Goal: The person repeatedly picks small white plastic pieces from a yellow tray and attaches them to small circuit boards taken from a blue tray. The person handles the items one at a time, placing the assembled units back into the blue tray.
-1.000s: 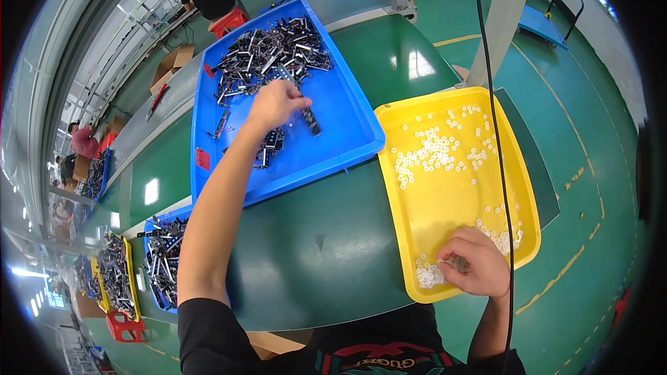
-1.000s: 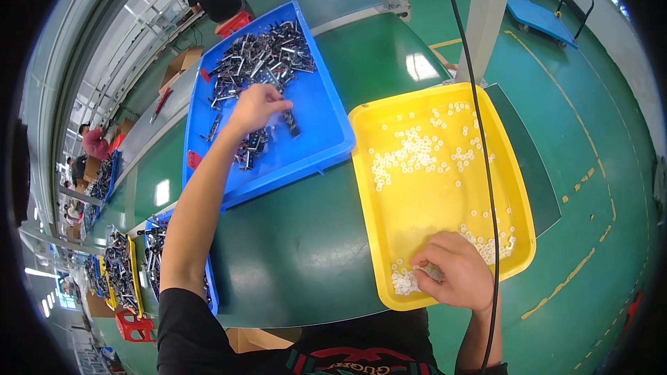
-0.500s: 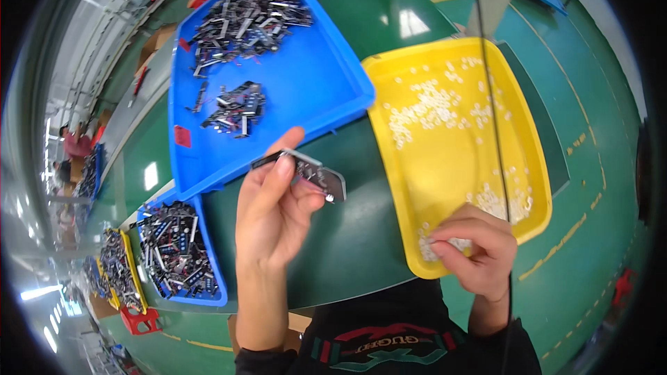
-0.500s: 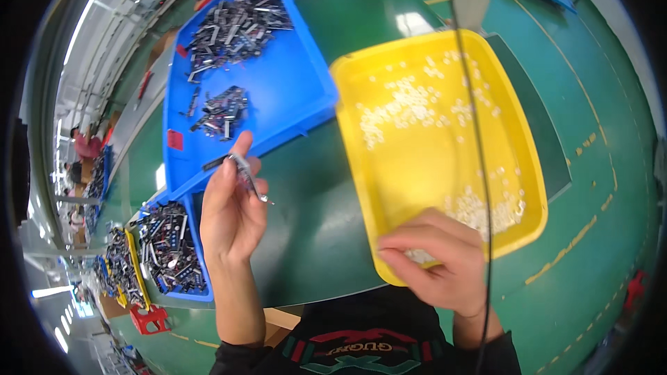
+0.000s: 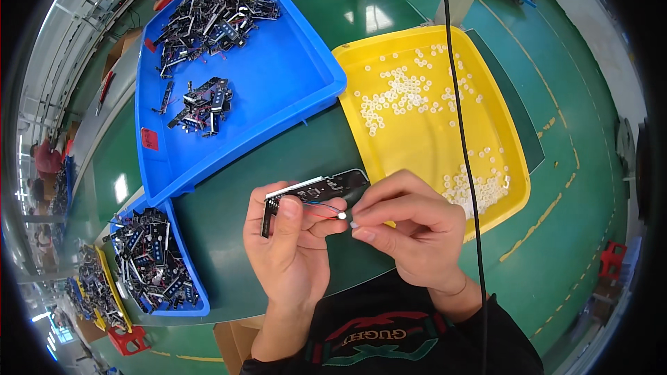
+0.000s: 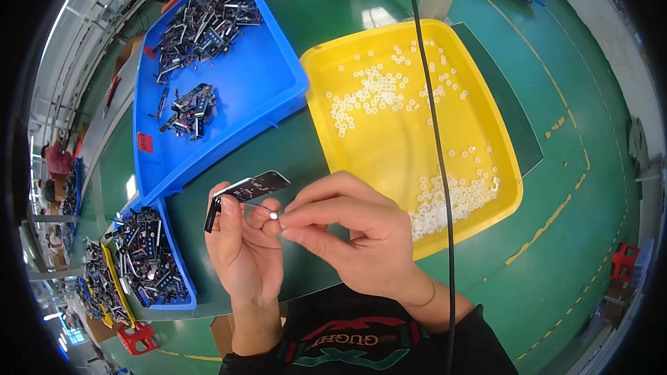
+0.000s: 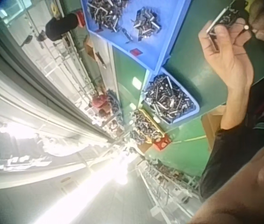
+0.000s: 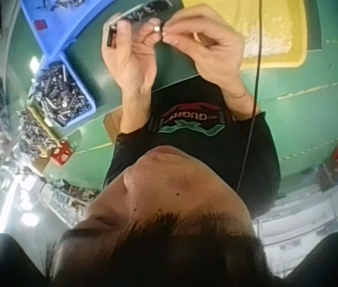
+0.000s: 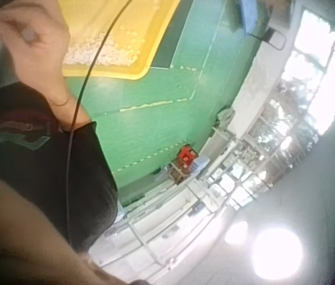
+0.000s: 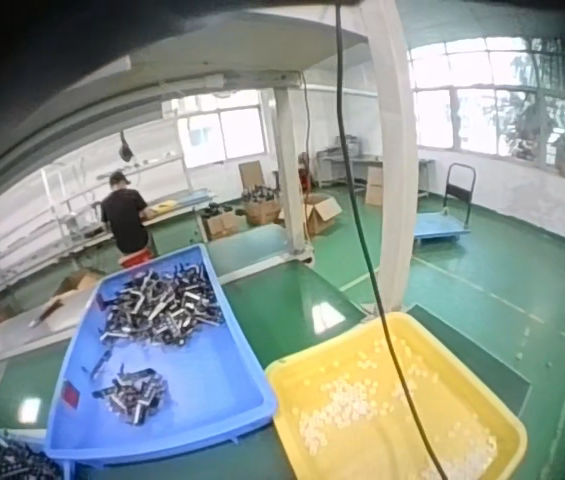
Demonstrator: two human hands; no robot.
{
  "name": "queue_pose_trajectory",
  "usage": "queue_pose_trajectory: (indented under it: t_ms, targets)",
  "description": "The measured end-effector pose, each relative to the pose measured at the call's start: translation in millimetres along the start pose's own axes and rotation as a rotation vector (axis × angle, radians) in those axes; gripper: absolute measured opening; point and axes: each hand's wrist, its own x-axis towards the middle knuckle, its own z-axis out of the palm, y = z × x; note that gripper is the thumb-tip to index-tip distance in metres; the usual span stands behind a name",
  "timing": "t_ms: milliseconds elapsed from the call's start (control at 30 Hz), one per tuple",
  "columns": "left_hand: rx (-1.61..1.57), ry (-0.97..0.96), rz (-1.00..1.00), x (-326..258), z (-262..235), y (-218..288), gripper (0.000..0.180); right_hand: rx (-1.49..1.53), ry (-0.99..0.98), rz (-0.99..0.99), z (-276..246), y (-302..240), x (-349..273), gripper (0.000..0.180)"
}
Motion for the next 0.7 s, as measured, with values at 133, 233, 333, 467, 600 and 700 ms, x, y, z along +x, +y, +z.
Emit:
queue_pose_trajectory:
  t_ms: [133,233,333,467,600,700]
  targets:
    - [0.113,-0.019,0.102,-1.8,-2.2,-1.9,0.018,0.11,-0.004,0.044,7.9,2.9,-0.8,0.02]
    - [0.188,-0.047,0.182,-3.0,-2.9,-1.3,0.018,0.264,0.044,0.157,11.5,4.8,-3.2,0.02]
    - [0.356,-0.089,0.303,-3.6,-8.8,-3.0,0.023,0.427,0.085,0.257,15.3,2.7,-1.0,0.021]
    - [0.307,-0.073,0.263,-3.1,-8.7,-3.2,0.023,0.417,0.06,0.254,18.0,5.3,-0.9,0.021]
    - [0.247,-0.054,0.206,-2.7,-4.9,-3.1,0.023,0.282,0.042,0.188,22.5,9.7,-3.7,0.021]
    - [0.379,-0.061,0.348,-2.6,-4.7,-3.5,0.024,0.17,0.054,0.133,23.5,11.7,-6.3,0.02]
